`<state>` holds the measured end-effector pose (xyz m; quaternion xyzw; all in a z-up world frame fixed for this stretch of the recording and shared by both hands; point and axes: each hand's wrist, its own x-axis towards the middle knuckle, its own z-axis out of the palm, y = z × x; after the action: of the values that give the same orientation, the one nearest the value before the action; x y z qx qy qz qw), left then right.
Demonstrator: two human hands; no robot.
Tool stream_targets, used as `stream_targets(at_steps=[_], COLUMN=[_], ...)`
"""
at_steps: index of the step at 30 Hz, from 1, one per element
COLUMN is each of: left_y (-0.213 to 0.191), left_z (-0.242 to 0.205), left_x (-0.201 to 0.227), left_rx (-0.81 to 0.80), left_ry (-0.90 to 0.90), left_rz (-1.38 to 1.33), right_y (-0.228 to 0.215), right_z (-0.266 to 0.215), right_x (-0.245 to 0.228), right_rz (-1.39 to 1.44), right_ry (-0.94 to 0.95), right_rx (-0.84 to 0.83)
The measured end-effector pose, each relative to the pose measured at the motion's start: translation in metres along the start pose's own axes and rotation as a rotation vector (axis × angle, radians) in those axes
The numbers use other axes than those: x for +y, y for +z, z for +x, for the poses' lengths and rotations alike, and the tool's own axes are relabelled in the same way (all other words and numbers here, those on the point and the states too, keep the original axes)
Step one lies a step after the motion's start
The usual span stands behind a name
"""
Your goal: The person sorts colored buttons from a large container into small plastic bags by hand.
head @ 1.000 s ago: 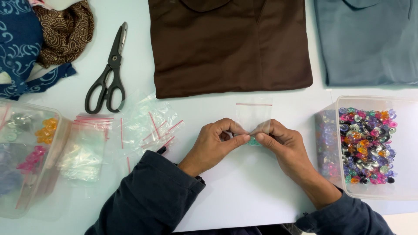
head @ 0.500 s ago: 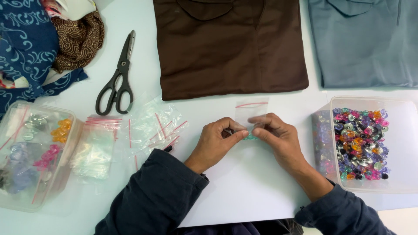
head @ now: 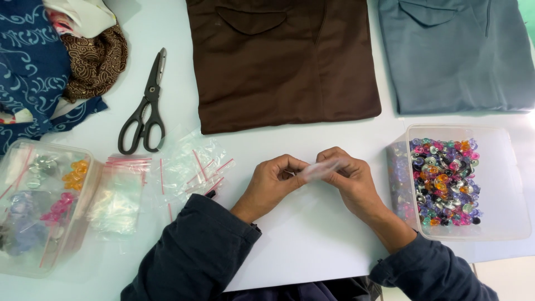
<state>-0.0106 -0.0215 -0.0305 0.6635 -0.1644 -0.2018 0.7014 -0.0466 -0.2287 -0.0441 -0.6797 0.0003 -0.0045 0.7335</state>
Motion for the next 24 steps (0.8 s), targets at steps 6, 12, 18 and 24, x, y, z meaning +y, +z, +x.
stream_targets(at_steps=[6,12,18,24], left_y=[-0.001,-0.001,-0.005,-0.003], left_z=[-0.001,-0.001,0.004,0.003], left_x=[-0.007,0.008,0.004,0.003], left_rx=[-0.037,-0.033,0.034,0.046], left_ry=[-0.01,-0.045,-0.06,-0.023], left_rz=[0.073,0.03,0.016,-0.018], right_y=[-0.003,0.007,0.007,0.007], right_z=[0.003,0.006,0.009,0.006], right_x=[-0.002,-0.011,-0.014,-0.009], right_rz=[0.028,0.05,0.034,-0.068], right_ry=[-0.016,0.042,0.058,0.091], right_rx=[0.03,0.057,0.038,0.028])
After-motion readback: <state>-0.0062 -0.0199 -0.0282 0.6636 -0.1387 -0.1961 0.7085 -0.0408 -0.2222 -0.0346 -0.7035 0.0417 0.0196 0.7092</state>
